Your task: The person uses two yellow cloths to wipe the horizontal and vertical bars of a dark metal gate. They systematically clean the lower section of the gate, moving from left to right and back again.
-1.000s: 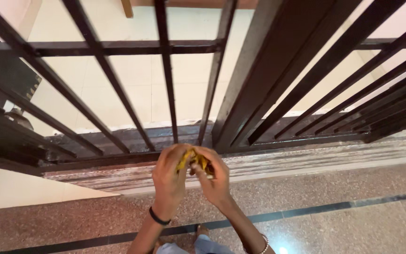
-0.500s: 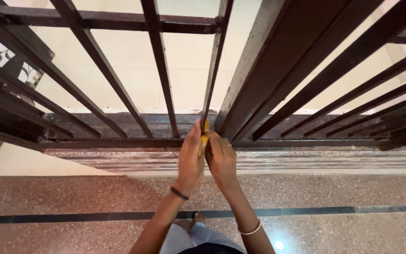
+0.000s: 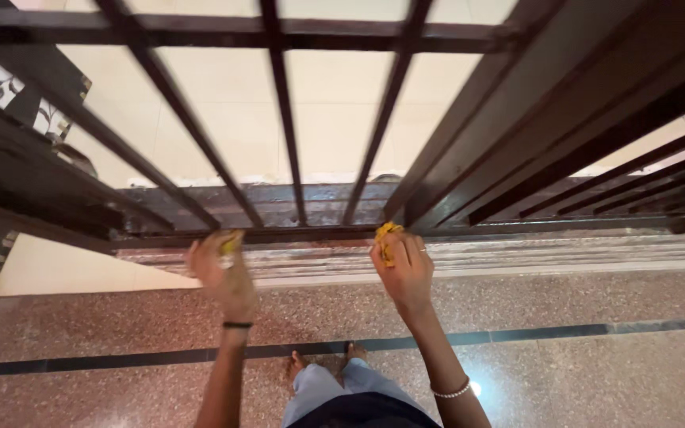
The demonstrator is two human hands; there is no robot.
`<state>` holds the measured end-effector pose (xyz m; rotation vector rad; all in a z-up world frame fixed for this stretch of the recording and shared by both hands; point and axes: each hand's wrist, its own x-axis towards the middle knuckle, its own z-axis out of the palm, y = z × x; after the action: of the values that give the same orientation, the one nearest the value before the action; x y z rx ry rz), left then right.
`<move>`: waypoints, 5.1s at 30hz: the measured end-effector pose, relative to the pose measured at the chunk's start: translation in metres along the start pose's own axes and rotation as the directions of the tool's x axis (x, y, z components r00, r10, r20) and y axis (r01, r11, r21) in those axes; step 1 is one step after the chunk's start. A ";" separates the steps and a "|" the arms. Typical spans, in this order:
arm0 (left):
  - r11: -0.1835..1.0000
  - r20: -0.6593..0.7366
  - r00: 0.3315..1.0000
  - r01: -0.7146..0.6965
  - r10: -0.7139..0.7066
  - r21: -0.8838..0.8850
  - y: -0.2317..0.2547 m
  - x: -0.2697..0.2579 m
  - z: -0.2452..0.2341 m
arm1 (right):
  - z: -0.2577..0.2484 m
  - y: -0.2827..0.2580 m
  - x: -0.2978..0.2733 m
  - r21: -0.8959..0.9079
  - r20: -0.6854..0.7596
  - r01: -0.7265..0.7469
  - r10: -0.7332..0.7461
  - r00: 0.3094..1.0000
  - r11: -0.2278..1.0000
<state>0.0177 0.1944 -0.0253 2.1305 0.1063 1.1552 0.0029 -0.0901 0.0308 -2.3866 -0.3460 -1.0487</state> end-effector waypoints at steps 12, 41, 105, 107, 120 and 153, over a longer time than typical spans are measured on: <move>0.881 0.519 0.742 -0.470 0.425 -0.048 0.052 -0.035 0.055 | 0.068 -0.053 -0.019 -0.012 0.063 -0.068 0.069 0.996 0.998; 0.947 0.696 0.673 -0.319 0.251 -0.032 0.037 -0.010 0.008 | 0.077 -0.061 -0.031 -0.359 0.402 -0.077 0.229 0.887 0.930; 0.889 0.484 0.864 -0.104 -0.142 0.446 -0.067 0.082 -0.100 | 0.044 -0.054 -0.023 -0.192 0.068 0.156 -0.145 0.987 0.969; 0.912 0.446 0.885 -0.063 -0.137 0.405 -0.068 0.068 -0.091 | 0.067 -0.067 -0.017 -0.262 0.122 0.163 -0.135 0.983 0.951; 0.961 0.297 0.946 0.043 -0.127 0.273 -0.062 0.060 -0.152 | 0.132 -0.184 0.013 -0.043 0.274 0.355 -0.331 0.903 0.934; 0.797 0.542 0.836 -0.382 0.083 0.468 -0.068 0.045 -0.077 | 0.048 -0.068 -0.010 -0.259 0.397 -0.065 0.168 0.902 0.964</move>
<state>0.0026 0.3039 -0.0076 2.9932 -0.0823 0.7044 -0.0027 -0.0074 0.0197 -2.8104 -0.2252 -0.5408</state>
